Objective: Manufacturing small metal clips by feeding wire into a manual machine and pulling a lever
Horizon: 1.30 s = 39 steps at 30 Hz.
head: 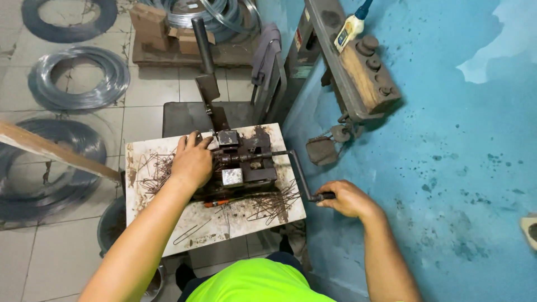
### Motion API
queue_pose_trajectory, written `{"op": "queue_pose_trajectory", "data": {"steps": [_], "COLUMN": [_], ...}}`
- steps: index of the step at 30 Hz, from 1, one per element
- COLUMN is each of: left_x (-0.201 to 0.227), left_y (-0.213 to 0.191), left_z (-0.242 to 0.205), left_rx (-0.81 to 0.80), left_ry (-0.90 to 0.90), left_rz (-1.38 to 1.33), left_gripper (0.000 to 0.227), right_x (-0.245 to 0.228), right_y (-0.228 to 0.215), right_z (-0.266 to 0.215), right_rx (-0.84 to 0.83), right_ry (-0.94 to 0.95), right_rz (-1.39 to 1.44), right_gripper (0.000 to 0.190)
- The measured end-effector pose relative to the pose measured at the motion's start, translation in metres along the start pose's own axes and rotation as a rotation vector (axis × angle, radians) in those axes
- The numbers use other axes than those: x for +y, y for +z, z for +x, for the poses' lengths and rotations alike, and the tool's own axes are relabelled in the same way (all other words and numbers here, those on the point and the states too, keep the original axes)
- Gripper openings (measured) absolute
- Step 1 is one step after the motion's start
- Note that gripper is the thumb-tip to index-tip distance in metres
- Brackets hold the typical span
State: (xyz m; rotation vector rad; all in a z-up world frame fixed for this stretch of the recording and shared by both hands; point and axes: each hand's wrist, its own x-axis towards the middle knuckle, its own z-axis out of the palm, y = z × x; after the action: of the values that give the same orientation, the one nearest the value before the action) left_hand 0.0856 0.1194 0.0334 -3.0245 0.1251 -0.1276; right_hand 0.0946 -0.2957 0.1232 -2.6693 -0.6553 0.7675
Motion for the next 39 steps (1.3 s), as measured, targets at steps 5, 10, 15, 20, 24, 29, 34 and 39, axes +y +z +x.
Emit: {"op": "queue_pose_trajectory", "data": {"steps": [5,10,15,20,24,29,34,39], "left_x": [-0.006,-0.004,0.013,0.011,0.003,0.004,0.000,-0.010], "left_y": [-0.003,0.068,0.147,0.156,0.159,0.073,0.025,-0.025], "left_z": [-0.031,-0.133,-0.241,-0.249,-0.238,-0.197,-0.148,-0.106], "left_rx": [0.331,0.681,-0.062,-0.243,-0.307,-0.175,0.230,0.401], "left_ry": [-0.102,-0.356,-0.490,-0.533,-0.428,-0.237,0.077,0.158], "left_rz": [-0.323,-0.485,-0.441,-0.481,-0.510,-0.639,-0.654,-0.684], "left_gripper": [0.021,0.023,0.046,0.027,0.019,0.012,0.018,0.016], "right_x": [0.029,0.054,0.002,-0.034,-0.050,-0.094,-0.116,-0.097], "right_y": [0.055,0.117,0.139,0.151,0.157,0.125,0.092,0.079], "right_z": [0.029,0.075,0.087,0.077,0.076,0.058,0.059,0.086], "right_rx": [-0.007,0.102,0.016,-0.102,-0.163,-0.020,0.183,0.457], "right_ry": [0.044,0.001,-0.047,-0.220,-0.314,-0.445,-0.552,-0.628], "right_rz": [-0.058,-0.078,-0.066,-0.026,-0.004,0.166,0.304,0.334], "right_gripper": [0.044,0.058,0.056,0.047,0.042,0.037,0.032,0.011]}}
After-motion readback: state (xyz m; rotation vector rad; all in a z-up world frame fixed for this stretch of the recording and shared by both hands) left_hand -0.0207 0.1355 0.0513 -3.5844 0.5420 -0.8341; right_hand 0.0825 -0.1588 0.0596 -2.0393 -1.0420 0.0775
